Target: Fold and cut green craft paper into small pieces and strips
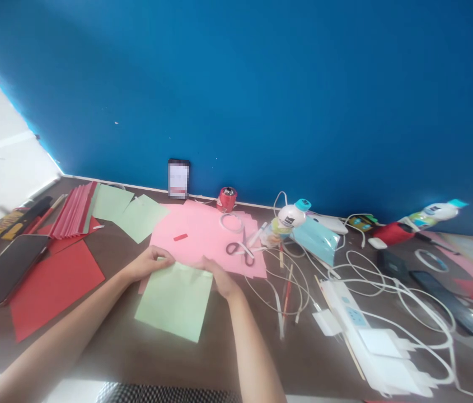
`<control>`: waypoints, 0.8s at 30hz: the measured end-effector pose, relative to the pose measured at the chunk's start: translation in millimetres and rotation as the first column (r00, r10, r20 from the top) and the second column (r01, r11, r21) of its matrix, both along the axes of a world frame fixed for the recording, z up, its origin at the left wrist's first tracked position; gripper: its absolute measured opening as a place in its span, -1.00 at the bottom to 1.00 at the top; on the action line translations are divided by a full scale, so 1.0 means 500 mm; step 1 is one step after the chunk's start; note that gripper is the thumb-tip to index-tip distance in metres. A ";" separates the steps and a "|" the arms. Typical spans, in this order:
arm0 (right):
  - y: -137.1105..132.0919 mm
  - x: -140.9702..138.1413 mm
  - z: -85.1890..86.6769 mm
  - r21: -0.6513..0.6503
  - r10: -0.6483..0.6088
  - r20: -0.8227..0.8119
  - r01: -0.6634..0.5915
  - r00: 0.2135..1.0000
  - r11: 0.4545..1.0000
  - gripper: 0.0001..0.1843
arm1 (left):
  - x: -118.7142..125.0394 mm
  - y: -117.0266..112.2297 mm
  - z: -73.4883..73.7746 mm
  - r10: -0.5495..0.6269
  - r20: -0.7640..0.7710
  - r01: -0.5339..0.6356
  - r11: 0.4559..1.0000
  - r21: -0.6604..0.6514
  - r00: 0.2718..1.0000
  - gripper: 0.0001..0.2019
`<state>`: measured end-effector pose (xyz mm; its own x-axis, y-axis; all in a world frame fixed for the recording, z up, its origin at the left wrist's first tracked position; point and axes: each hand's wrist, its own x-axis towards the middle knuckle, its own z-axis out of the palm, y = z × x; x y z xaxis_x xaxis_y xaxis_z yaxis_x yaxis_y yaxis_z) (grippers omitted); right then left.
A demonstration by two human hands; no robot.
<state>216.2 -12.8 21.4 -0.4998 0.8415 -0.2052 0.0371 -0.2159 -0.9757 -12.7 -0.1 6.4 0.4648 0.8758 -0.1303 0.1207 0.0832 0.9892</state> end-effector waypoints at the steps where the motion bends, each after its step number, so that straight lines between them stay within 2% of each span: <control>1: -0.004 0.000 0.000 -0.070 0.052 -0.037 -0.054 0.998 0.996 -0.40 | -0.001 0.001 -0.002 -0.017 -0.008 0.017 1.000 0.009 1.000 -0.77; 4: -0.014 -0.008 0.006 -0.192 0.153 -0.117 -0.173 0.981 0.966 -0.47 | -0.003 0.002 -0.004 -0.085 -0.017 0.086 0.995 0.057 0.996 -0.78; 6: -0.016 -0.017 0.012 -0.212 0.189 -0.132 -0.215 0.973 0.953 -0.56 | -0.002 0.001 -0.003 -0.133 -0.025 0.135 0.987 0.084 0.991 -0.78; 8: -0.014 -0.026 0.015 -0.206 0.202 -0.077 -0.214 0.976 0.955 -0.61 | -0.001 0.000 -0.001 -0.163 -0.048 0.167 0.981 0.096 0.986 -0.78; 12: -0.008 -0.039 0.004 -0.062 0.172 0.199 -0.162 0.965 0.985 -0.60 | 0.000 -0.001 0.000 -0.179 -0.117 0.192 0.975 0.110 0.977 -0.75; 16: -0.005 -0.049 -0.008 0.088 0.130 0.307 -0.164 0.943 0.983 -0.53 | 0.002 -0.001 0.003 -0.179 -0.102 0.191 0.973 0.128 0.979 -0.74; 20: -0.002 -0.045 -0.004 0.144 0.115 0.300 -0.164 0.947 0.976 -0.52 | 0.002 0.000 0.004 -0.109 -0.067 0.117 0.985 0.126 0.992 -0.72; 24: 0.006 -0.024 0.004 0.163 0.110 0.254 -0.155 0.961 0.974 -0.54 | -0.006 0.007 -0.006 0.079 -0.031 -0.075 0.990 0.118 0.996 -0.73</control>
<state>204.0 -9.9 23.3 -0.5634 0.8051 -0.1856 0.2931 -0.0153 -0.9560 -15.9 3.2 3.5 0.3925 0.9189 -0.0401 0.1536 -0.0225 0.9879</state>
